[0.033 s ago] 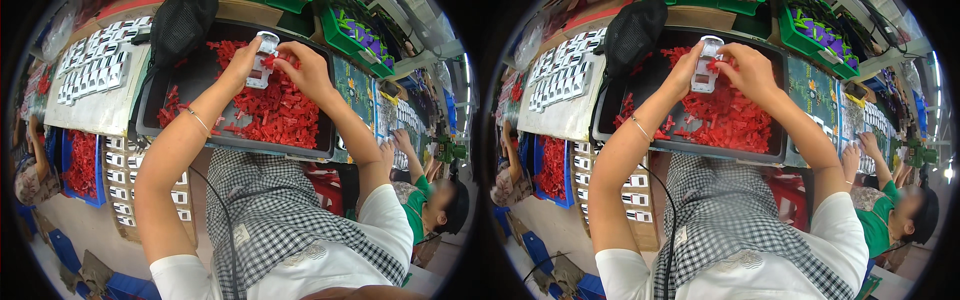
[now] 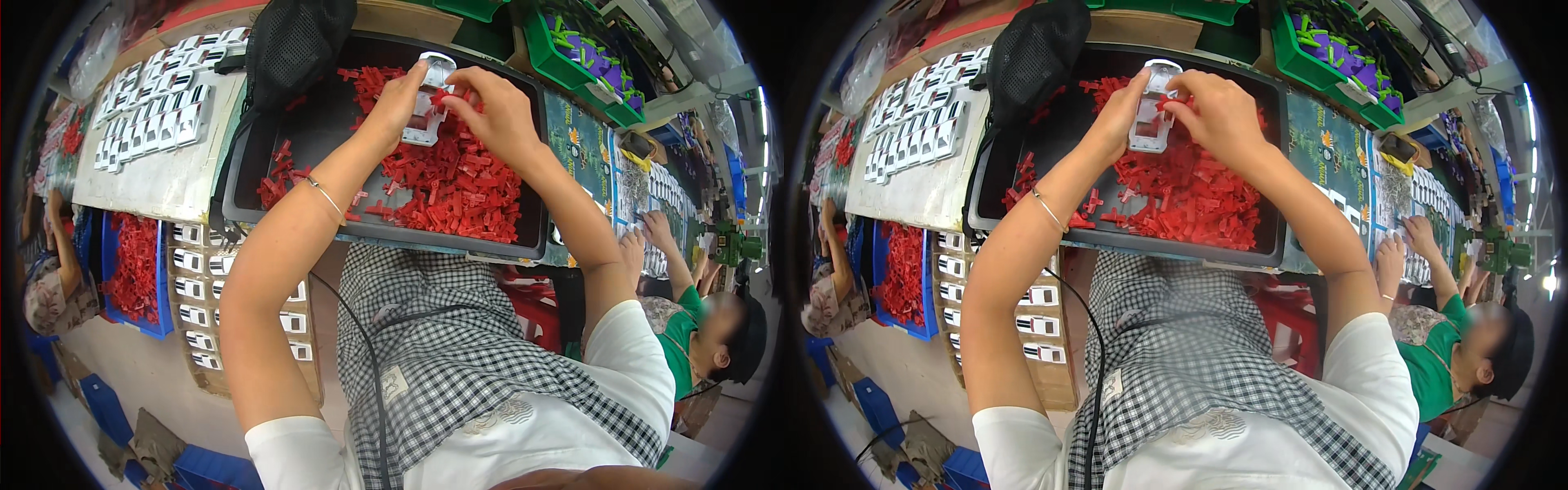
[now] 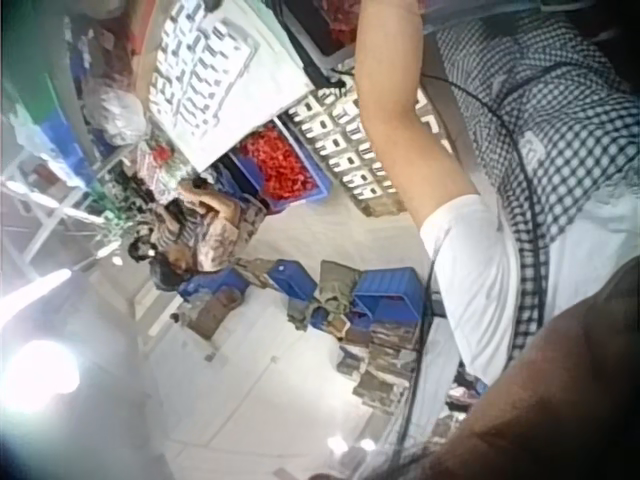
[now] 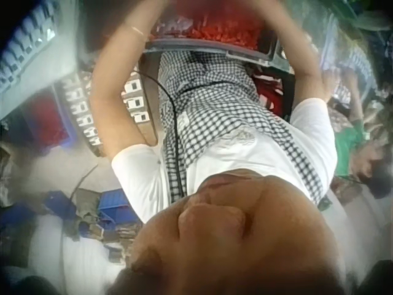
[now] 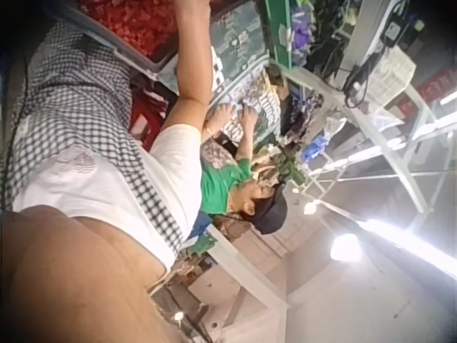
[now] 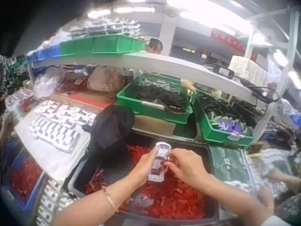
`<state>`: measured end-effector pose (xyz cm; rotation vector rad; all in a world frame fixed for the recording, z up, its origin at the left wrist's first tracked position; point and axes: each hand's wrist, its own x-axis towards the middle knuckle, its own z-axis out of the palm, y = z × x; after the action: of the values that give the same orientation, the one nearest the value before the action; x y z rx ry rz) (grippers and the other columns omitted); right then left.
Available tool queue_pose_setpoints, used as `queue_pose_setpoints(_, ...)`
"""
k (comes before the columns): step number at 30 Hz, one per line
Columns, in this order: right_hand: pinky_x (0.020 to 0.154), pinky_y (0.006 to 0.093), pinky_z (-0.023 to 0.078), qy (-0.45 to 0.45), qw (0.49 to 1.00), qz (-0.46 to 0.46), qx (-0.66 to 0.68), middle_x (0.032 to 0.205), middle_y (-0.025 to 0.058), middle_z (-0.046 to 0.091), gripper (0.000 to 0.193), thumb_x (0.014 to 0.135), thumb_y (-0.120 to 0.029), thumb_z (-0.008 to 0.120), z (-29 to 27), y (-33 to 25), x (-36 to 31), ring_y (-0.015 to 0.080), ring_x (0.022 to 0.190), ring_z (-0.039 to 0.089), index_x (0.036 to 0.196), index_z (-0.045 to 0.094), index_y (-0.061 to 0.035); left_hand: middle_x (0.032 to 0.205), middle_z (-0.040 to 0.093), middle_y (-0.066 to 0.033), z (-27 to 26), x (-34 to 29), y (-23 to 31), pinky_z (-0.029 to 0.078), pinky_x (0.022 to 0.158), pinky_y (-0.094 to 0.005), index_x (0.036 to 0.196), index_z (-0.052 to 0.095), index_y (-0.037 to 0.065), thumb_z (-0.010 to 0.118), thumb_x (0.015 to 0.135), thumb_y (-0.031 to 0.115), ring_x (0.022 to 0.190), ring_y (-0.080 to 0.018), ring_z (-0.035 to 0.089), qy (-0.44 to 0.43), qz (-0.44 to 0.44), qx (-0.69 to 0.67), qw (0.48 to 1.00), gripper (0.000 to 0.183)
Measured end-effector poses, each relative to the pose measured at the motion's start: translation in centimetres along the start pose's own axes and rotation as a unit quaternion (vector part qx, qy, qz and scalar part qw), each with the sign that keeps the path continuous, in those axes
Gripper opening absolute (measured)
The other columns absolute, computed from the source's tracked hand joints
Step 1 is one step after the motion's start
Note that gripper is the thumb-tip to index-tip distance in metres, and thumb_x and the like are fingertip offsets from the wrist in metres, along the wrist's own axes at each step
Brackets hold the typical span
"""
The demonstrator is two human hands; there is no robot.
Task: The person assembles toy cars by picking up toy car bodies, inserting plastic parts into them by hand, and placing the assembled car bodies onto a tray.
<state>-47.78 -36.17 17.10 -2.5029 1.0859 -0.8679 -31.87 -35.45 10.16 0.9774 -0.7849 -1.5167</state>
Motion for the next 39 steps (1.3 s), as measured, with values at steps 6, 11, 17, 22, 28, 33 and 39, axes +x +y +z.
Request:
queue_pose_setpoints(6,0.057,0.0302,0.048,0.026,0.989,-0.130,-0.066,0.078,0.0070,0.063,0.014,0.077,-0.011,0.074,1.3,0.8,-0.3,0.0225,0.066,0.061,0.086,0.066,-0.0042,0.101,0.062,-0.0214,0.1,0.3,0.2,0.045,0.083,-0.0425,0.109,0.062,-0.001,0.052,0.094,0.044,0.092,-0.0368,0.057,0.147,0.280,0.334,0.888,0.048)
queue_pose_setpoints(11,0.063,0.0351,0.049,0.109,0.980,-0.163,-0.035,0.081,0.0056,0.065,0.014,0.073,-0.009,0.074,0.7,0.1,1.2,0.0248,0.073,0.063,0.081,0.064,-0.0047,0.104,0.060,-0.0164,1.0,-0.9,1.6,0.043,0.086,-0.0406,0.114,0.060,0.002,0.060,0.091,0.033,0.099,-0.0334,0.053,0.130,0.435,0.332,0.827,0.038)
queue_pose_setpoints(17,0.064,0.0346,0.052,0.164,0.951,-0.256,-0.053,0.088,0.0101,0.066,0.019,0.068,0.003,0.071,1.1,0.1,1.6,0.0272,0.076,0.064,0.085,0.063,-0.0016,0.109,0.055,-0.0121,1.7,-2.1,2.8,0.041,0.087,-0.0382,0.119,0.055,0.006,0.062,0.089,0.034,0.099,-0.0315,0.048,0.099,0.543,0.350,0.757,0.042)
queue_pose_setpoints(22,0.066,0.0346,0.053,0.122,0.959,-0.251,-0.048,0.090,0.0090,0.066,0.020,0.070,0.002,0.070,2.8,0.8,1.2,0.0262,0.078,0.063,0.089,0.065,-0.0018,0.093,0.061,-0.0079,1.0,-1.1,1.4,0.045,0.079,-0.0305,0.108,0.058,0.003,0.043,0.101,0.044,0.085,-0.0159,0.056,0.040,0.242,0.081,0.966,0.044)
queue_pose_setpoints(28,0.075,0.0382,0.053,-0.049,0.974,-0.201,-0.094,0.102,0.0122,0.063,0.023,0.073,0.004,0.065,3.6,1.9,-0.1,0.0304,0.090,0.061,0.096,0.063,0.0001,0.091,0.060,-0.0049,0.5,-0.2,-0.9,0.046,0.075,-0.0296,0.104,0.057,0.004,0.035,0.103,0.044,0.082,-0.0123,0.056,0.064,0.057,-0.070,0.994,0.046)
queue_pose_setpoints(33,0.075,0.0391,0.054,-0.123,0.961,-0.237,-0.071,0.099,0.0118,0.062,0.022,0.067,0.004,0.061,3.2,2.5,0.1,0.0296,0.092,0.060,0.089,0.062,0.0014,0.092,0.061,-0.0054,0.4,-0.1,-1.0,0.046,0.072,-0.0292,0.104,0.058,0.004,0.034,0.103,0.044,0.080,-0.0128,0.057,0.081,0.027,-0.033,0.996,0.047)
queue_pose_setpoints(39,0.072,0.0375,0.049,-0.086,0.959,-0.236,-0.128,0.096,0.0102,0.060,0.013,0.071,-0.001,0.066,3.5,2.8,0.2,0.0286,0.088,0.058,0.083,0.060,-0.0011,0.093,0.061,-0.0059,1.1,-0.6,-0.3,0.049,0.069,-0.0294,0.106,0.059,0.003,0.033,0.103,0.043,0.079,-0.0136,0.058,0.074,0.019,-0.021,0.997,0.048)
